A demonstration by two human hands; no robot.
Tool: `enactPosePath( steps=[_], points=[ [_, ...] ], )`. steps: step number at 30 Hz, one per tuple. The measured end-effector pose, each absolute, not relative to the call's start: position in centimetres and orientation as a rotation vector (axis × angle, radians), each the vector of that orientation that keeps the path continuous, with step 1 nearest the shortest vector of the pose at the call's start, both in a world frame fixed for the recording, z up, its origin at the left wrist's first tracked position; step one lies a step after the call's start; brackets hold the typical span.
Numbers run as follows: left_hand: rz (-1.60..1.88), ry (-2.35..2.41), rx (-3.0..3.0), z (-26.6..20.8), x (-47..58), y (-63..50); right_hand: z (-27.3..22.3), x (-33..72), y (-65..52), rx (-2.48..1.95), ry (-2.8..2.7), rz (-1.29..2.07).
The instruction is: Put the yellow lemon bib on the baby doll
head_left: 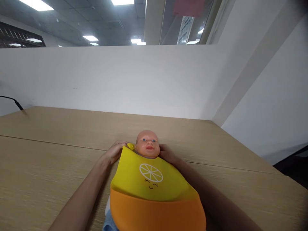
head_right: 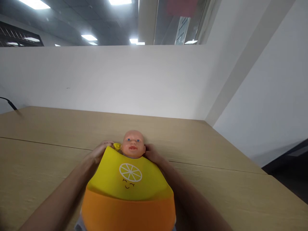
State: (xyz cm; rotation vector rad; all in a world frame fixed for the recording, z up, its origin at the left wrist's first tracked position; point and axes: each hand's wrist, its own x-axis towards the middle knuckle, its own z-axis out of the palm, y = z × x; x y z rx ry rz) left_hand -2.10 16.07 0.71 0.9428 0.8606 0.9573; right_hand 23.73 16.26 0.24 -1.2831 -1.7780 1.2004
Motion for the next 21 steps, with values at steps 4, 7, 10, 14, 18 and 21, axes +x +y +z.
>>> enactPosePath(
  steps=[4,7,10,14,18,21],
  points=[
    [0.898,0.887,0.994,0.2,-2.2,16.4,1.1,23.8,16.2,-1.375,-1.791,1.138],
    [0.850,0.892,1.012,0.1,-2.3,16.6,1.4,23.8,16.1,-1.434,-1.823,1.081],
    [0.839,0.904,0.990,0.5,-2.0,16.5,1.3,23.9,16.0,-1.479,-1.904,0.980],
    [0.841,0.967,1.010,1.1,-1.5,16.1,1.7,24.0,15.8,-1.489,-2.028,0.881],
    [0.911,1.063,1.147,1.0,-1.6,15.9,2.8,24.4,15.5,-1.454,-2.091,0.883],
    [0.903,1.110,1.274,0.9,-2.1,16.2,3.4,25.0,15.5,-1.408,-2.168,0.897]
  ],
)
